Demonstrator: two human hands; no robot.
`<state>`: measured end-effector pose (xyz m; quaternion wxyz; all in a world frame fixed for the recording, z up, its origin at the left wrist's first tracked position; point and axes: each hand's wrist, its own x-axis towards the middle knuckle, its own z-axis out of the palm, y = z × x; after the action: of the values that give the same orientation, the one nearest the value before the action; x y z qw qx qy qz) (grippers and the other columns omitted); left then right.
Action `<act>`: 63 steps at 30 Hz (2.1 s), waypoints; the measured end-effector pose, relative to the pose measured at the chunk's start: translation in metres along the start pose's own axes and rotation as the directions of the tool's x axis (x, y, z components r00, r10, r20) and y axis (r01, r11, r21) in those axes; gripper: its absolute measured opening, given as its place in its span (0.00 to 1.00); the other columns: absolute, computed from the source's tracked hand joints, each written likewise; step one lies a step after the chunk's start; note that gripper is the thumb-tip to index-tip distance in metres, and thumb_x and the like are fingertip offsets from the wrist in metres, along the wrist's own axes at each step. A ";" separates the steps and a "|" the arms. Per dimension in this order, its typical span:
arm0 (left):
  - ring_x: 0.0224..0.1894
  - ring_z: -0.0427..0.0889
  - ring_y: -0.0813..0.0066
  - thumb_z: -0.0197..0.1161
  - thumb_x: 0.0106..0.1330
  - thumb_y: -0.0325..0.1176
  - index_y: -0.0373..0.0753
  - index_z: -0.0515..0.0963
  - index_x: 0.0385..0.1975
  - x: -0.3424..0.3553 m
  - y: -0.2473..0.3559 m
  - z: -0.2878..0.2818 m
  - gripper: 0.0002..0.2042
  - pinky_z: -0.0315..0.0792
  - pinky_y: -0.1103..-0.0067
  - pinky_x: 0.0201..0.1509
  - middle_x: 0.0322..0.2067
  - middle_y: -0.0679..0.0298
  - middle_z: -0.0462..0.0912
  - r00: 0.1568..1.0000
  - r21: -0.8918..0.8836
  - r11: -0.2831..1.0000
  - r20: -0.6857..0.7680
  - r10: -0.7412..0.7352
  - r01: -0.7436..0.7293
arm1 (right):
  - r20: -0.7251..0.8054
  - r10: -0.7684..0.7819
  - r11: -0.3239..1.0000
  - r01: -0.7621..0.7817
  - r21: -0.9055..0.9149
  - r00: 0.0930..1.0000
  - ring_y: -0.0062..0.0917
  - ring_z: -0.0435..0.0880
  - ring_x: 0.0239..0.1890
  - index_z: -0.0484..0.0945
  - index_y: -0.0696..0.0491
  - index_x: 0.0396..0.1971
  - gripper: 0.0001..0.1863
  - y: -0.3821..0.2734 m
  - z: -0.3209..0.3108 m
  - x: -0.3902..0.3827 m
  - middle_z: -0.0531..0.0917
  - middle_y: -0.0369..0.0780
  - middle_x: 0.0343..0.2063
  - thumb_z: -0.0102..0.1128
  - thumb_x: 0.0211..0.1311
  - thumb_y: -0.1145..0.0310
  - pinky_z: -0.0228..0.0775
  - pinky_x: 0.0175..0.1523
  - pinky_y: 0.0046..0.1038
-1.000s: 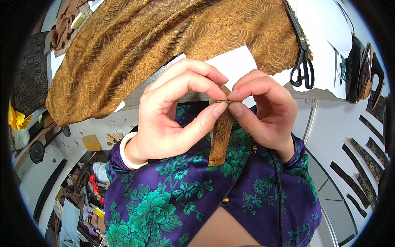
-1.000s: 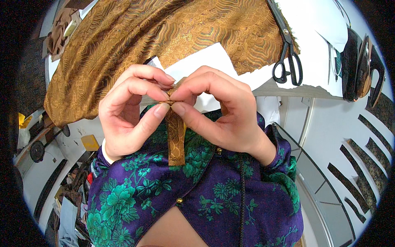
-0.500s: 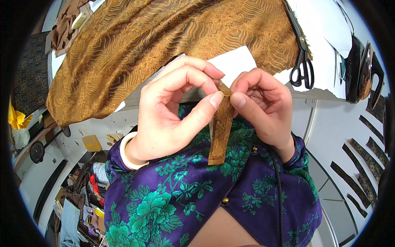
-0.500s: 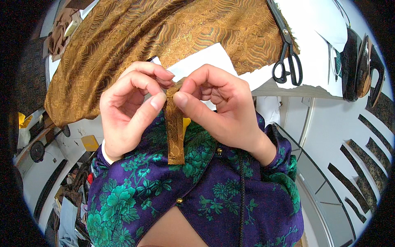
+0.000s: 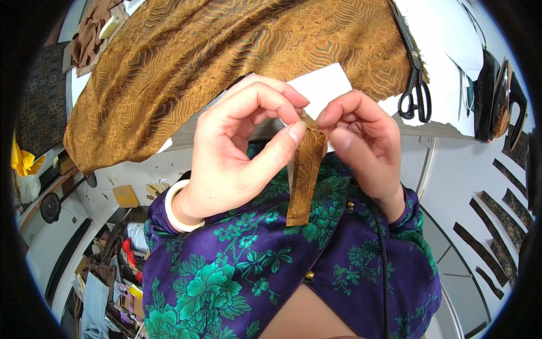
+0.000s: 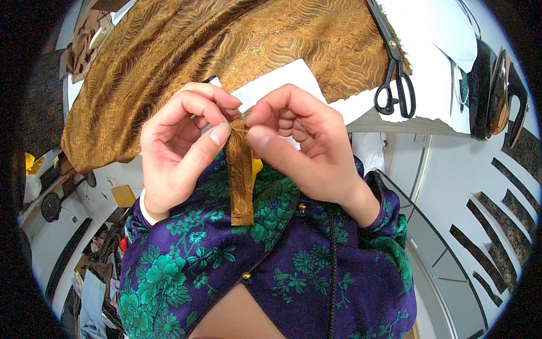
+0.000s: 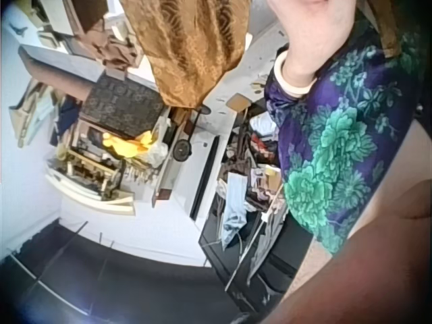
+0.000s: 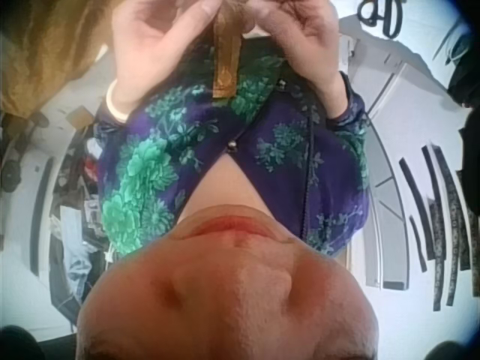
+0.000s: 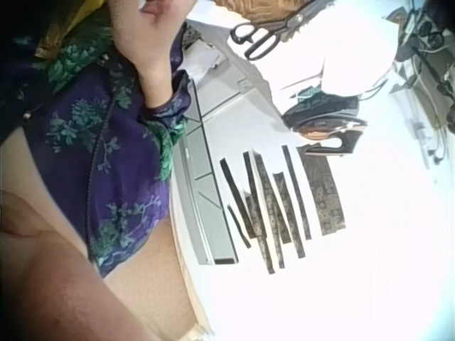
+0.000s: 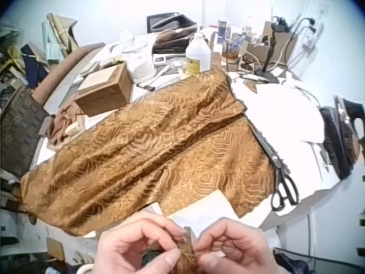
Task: The person aligns a patterned fabric with a yellow template, trims the fabric with scissors, and uses an iron to press the edges. They then cut the template and continue trimming the fabric to shape.
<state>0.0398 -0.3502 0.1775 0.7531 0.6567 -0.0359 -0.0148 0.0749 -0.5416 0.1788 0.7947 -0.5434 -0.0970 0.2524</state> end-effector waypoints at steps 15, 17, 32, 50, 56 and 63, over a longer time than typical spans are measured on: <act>0.50 0.78 0.74 0.66 0.60 0.19 0.33 0.77 0.31 0.001 0.002 -0.001 0.04 0.71 0.78 0.57 0.44 0.58 0.78 0.999 0.027 1.000 0.035 0.015 -0.016 | 0.064 -0.098 0.989 0.104 -0.101 0.993 0.13 0.79 0.36 0.76 0.61 0.43 0.09 0.006 -0.010 -0.003 0.81 0.34 0.34 0.61 0.64 0.81 0.73 0.43 0.16; 0.50 0.78 0.74 0.66 0.60 0.19 0.33 0.77 0.31 0.001 0.002 -0.001 0.04 0.71 0.78 0.57 0.44 0.58 0.78 0.999 0.030 0.999 0.039 0.012 -0.013 | 0.076 -0.133 0.976 0.144 -0.162 0.988 0.13 0.79 0.36 0.76 0.62 0.42 0.09 0.007 -0.011 -0.002 0.81 0.34 0.34 0.62 0.63 0.81 0.73 0.43 0.16; 0.52 0.75 0.70 0.61 0.62 0.20 0.32 0.76 0.33 0.000 0.005 -0.003 0.02 0.66 0.72 0.62 0.47 0.56 0.76 0.998 0.050 0.999 0.068 -0.021 0.017 | 0.094 -0.253 0.899 0.270 -0.346 0.963 0.16 0.81 0.35 0.74 0.61 0.38 0.08 0.010 -0.008 0.001 0.81 0.36 0.31 0.63 0.62 0.80 0.75 0.43 0.19; 0.50 0.78 0.74 0.64 0.60 0.20 0.32 0.77 0.31 0.001 0.001 -0.002 0.03 0.70 0.78 0.57 0.45 0.58 0.78 0.999 0.032 0.999 0.032 0.009 -0.010 | -0.005 -0.075 0.962 0.071 -0.262 0.997 0.11 0.75 0.29 0.74 0.60 0.36 0.05 0.001 0.001 0.000 0.79 0.33 0.27 0.62 0.64 0.78 0.69 0.35 0.16; 0.49 0.77 0.75 0.64 0.60 0.20 0.32 0.77 0.31 0.002 0.003 -0.002 0.03 0.70 0.78 0.56 0.44 0.58 0.77 0.999 0.033 0.999 0.049 0.014 -0.016 | 0.040 0.018 0.984 -0.010 -0.175 0.999 0.10 0.72 0.28 0.72 0.59 0.39 0.05 0.000 0.000 0.001 0.77 0.32 0.30 0.57 0.69 0.75 0.64 0.33 0.13; 0.48 0.77 0.76 0.64 0.62 0.21 0.32 0.76 0.33 0.003 -0.002 -0.001 0.04 0.70 0.79 0.55 0.44 0.59 0.76 0.999 0.041 0.999 0.044 0.024 -0.026 | 0.036 0.041 0.995 -0.037 -0.095 0.999 0.08 0.72 0.30 0.72 0.58 0.37 0.04 0.000 0.001 0.001 0.76 0.30 0.30 0.58 0.68 0.76 0.64 0.36 0.13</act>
<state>0.0429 -0.3501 0.1755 0.7385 0.6713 -0.0606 -0.0187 0.0757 -0.5401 0.1787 0.7611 -0.5772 -0.1133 0.2733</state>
